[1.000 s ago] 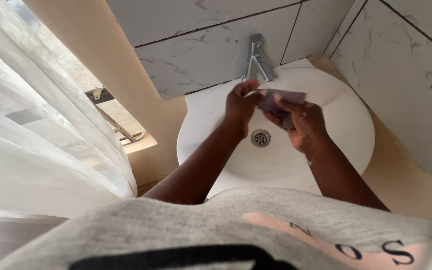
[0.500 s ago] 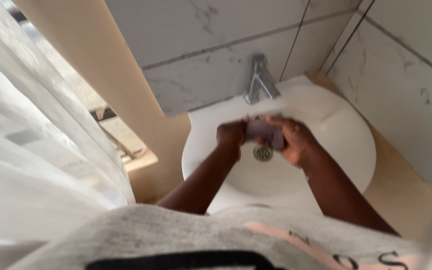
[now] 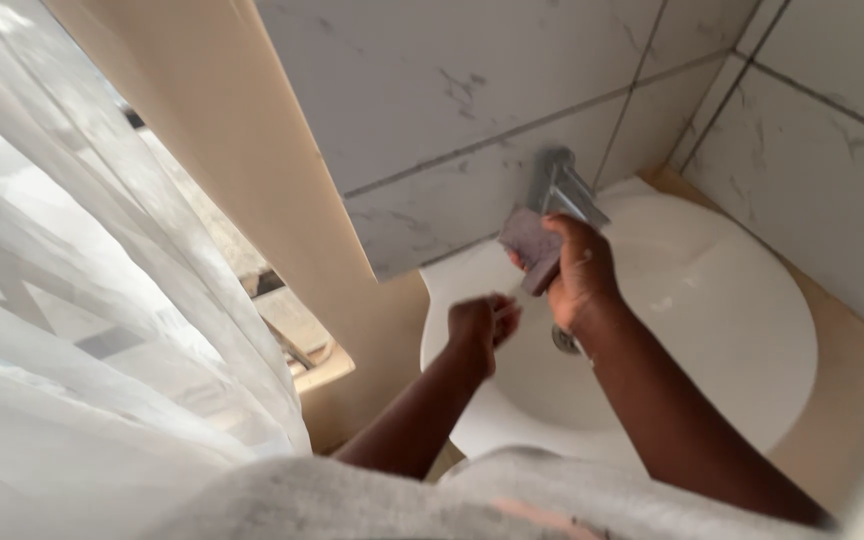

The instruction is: The person uses a sponge to wipe the wall tiles and faucet, then scrubs the sink basin before rinsing the sponge under the running water.

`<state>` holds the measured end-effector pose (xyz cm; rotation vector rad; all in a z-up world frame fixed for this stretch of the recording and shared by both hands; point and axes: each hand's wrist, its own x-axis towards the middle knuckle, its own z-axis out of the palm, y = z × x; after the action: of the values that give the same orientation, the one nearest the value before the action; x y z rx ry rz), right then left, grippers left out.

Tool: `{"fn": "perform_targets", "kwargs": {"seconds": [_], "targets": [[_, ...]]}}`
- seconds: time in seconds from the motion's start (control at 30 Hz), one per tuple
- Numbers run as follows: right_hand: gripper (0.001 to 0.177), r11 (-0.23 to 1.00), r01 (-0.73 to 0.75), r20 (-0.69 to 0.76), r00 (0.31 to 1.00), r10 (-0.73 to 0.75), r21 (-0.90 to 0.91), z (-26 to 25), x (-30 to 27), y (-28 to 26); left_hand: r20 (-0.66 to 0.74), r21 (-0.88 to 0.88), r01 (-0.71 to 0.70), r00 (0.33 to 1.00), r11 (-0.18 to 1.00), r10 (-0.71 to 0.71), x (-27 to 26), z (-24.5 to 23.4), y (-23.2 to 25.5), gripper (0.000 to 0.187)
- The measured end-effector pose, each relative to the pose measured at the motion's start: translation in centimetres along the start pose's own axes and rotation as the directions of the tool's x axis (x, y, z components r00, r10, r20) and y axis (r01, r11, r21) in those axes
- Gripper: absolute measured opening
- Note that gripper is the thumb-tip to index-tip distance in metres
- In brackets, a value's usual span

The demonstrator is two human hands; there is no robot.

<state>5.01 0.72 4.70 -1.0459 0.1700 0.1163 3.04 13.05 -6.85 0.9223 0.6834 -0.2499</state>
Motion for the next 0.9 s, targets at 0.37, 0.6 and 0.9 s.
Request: {"fn": "perform_targets", "kwargs": {"seconds": [0.37,0.6,0.9], "targets": [[0.041,0.661,0.386,-0.065,0.833,-0.550,-0.643,8.7,3.7,-4.5,0.151,0.089,0.032,0.988,0.996,-0.045,-5.5,1.9,6.1,0.018],[0.065,-0.114,0.851,0.580,0.245,-0.777,-0.512,14.6,5.0,-3.5,0.149,0.121,0.015,0.988,0.993,-0.033,-4.4,3.3,6.5,0.021],[0.092,-0.247,0.733,0.574,0.232,-0.785,-0.634,12.9,7.9,-5.3,0.178,0.084,0.018,0.984,0.996,-0.033,-3.3,3.7,6.3,0.022]]}}
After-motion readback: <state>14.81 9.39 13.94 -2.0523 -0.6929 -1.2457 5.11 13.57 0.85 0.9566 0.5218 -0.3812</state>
